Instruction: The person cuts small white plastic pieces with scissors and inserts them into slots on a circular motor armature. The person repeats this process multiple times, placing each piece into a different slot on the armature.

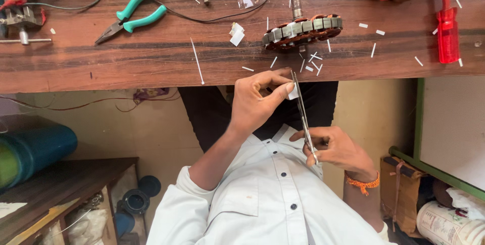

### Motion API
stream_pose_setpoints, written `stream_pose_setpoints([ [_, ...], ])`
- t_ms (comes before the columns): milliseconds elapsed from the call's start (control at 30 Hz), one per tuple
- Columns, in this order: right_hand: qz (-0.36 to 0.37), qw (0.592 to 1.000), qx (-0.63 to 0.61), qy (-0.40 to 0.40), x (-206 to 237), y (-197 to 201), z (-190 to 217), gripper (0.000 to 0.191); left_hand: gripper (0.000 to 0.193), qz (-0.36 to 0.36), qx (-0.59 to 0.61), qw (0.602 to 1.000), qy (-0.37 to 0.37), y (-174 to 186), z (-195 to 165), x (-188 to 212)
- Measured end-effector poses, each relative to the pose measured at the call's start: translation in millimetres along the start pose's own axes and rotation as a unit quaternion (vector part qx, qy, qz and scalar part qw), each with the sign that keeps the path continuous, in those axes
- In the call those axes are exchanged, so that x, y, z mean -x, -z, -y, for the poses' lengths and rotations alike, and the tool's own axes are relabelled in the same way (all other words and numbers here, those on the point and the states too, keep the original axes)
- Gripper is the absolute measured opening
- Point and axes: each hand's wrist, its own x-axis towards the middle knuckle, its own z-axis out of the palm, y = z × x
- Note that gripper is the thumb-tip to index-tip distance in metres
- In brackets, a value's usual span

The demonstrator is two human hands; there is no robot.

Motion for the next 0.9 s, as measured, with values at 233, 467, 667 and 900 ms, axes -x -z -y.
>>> stream_pose_setpoints([
  [233, -0.003, 1.000, -0.013, 0.006, 1, 5, -20, 0.049, 0.013, 0.013, 0.012, 1.000, 0.018, -2, 4, -1],
  [467, -0.034, 0.999, -0.012, 0.013, 3, 5, -28, 0.033, 0.015, -0.010, 0.164, 0.985, 0.048, -8, 6, -1],
  [667, -0.087, 0.993, 0.023, 0.072, 1, 2, -16, 0.040, 0.009, 0.035, 0.290, 0.952, 0.087, -10, 4, 1],
  [900, -0.041, 0.995, 0.049, 0.072, 2, -4, 2, 0.059, 0.019, -0.025, 0.141, 0.987, -0.073, -2, 0, 8],
])
